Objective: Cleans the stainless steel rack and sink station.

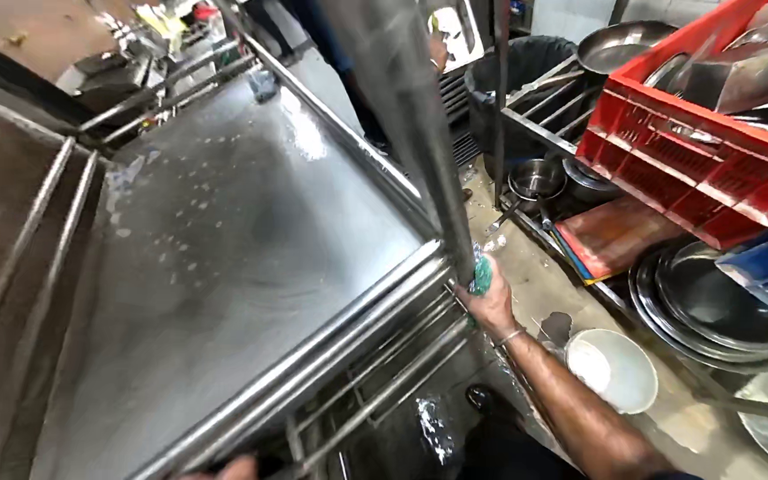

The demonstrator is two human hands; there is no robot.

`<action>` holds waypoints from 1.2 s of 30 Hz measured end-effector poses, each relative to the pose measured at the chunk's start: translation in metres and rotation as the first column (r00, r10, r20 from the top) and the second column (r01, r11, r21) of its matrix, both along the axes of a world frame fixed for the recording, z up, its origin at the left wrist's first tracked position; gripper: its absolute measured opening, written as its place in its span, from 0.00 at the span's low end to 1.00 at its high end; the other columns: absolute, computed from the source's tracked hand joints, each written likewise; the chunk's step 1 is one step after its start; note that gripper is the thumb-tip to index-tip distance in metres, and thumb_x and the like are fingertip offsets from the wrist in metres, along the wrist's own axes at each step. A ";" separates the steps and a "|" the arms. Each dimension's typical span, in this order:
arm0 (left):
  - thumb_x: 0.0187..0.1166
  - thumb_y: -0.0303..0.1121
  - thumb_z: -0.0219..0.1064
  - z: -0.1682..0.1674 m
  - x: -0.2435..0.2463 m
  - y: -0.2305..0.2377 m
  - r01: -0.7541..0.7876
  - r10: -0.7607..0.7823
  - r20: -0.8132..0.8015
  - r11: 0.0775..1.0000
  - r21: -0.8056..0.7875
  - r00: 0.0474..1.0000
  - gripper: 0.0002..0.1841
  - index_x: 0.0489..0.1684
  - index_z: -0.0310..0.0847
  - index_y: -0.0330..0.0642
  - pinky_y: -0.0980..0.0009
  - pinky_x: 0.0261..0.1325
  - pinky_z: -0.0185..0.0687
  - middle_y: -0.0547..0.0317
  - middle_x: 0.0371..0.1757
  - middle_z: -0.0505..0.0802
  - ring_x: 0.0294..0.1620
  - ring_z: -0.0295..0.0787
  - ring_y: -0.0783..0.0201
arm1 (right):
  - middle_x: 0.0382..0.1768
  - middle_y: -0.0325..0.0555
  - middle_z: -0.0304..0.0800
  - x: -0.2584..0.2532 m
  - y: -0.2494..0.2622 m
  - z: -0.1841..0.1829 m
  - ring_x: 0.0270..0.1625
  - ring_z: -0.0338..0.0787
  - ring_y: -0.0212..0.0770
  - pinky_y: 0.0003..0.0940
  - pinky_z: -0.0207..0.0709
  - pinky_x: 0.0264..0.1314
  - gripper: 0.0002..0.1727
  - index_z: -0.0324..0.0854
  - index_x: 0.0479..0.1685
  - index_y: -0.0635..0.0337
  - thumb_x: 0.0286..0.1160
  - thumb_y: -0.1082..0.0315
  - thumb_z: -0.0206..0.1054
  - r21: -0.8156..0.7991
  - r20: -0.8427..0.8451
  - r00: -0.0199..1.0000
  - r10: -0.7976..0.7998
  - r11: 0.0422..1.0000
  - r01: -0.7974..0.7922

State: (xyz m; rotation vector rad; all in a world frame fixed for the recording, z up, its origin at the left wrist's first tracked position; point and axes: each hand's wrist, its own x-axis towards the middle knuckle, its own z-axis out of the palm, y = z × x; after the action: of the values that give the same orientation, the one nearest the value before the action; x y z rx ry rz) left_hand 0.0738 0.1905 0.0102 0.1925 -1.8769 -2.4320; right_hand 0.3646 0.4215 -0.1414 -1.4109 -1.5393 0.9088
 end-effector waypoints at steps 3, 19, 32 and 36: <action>0.92 0.43 0.43 0.005 0.002 0.008 -0.027 0.027 0.024 1.000 0.002 0.999 0.22 0.74 0.65 0.37 0.50 0.54 0.84 0.44 0.59 0.81 0.56 0.82 0.56 | 0.68 0.58 0.84 -0.001 0.014 -0.001 0.65 0.89 0.54 0.59 0.84 0.65 0.51 0.72 0.81 0.56 0.45 0.57 0.89 0.005 -0.010 1.000 0.015 1.000 -0.015; 0.83 0.44 0.64 -0.009 -0.010 0.018 -0.156 0.155 0.140 0.988 -0.010 0.978 0.46 0.95 0.31 0.52 0.41 0.67 0.81 0.39 0.85 0.68 0.79 0.72 0.44 | 0.67 0.64 0.85 -0.007 0.010 0.021 0.66 0.88 0.60 0.65 0.79 0.70 0.56 0.62 0.86 0.56 0.50 0.65 0.90 -0.026 -0.036 0.998 0.044 0.999 -0.045; 0.70 0.42 0.76 -0.008 -0.009 0.019 -0.201 0.194 0.159 0.979 0.027 0.968 0.62 0.95 0.17 0.56 0.43 0.79 0.71 0.42 0.93 0.54 0.88 0.61 0.48 | 0.80 0.67 0.72 0.001 0.028 -0.009 0.81 0.78 0.45 0.34 0.74 0.84 0.65 0.49 0.89 0.75 0.46 0.69 0.91 0.114 -0.145 0.988 0.060 0.993 -0.044; 0.69 0.36 0.76 -0.006 -0.006 0.020 -0.202 0.189 0.148 0.976 0.075 0.971 0.62 0.95 0.18 0.57 0.51 0.79 0.74 0.43 0.92 0.58 0.86 0.66 0.53 | 0.67 0.62 0.83 -0.005 0.023 0.001 0.64 0.91 0.38 0.32 0.86 0.68 0.54 0.52 0.84 0.79 0.58 0.73 0.84 -0.009 -0.247 0.966 0.078 0.997 -0.083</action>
State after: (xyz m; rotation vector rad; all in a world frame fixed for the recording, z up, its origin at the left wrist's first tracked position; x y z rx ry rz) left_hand 0.0683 0.2105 0.0037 0.5398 -1.7059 -2.4249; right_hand 0.3601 0.4443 -0.1400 -1.2051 -1.4102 1.1068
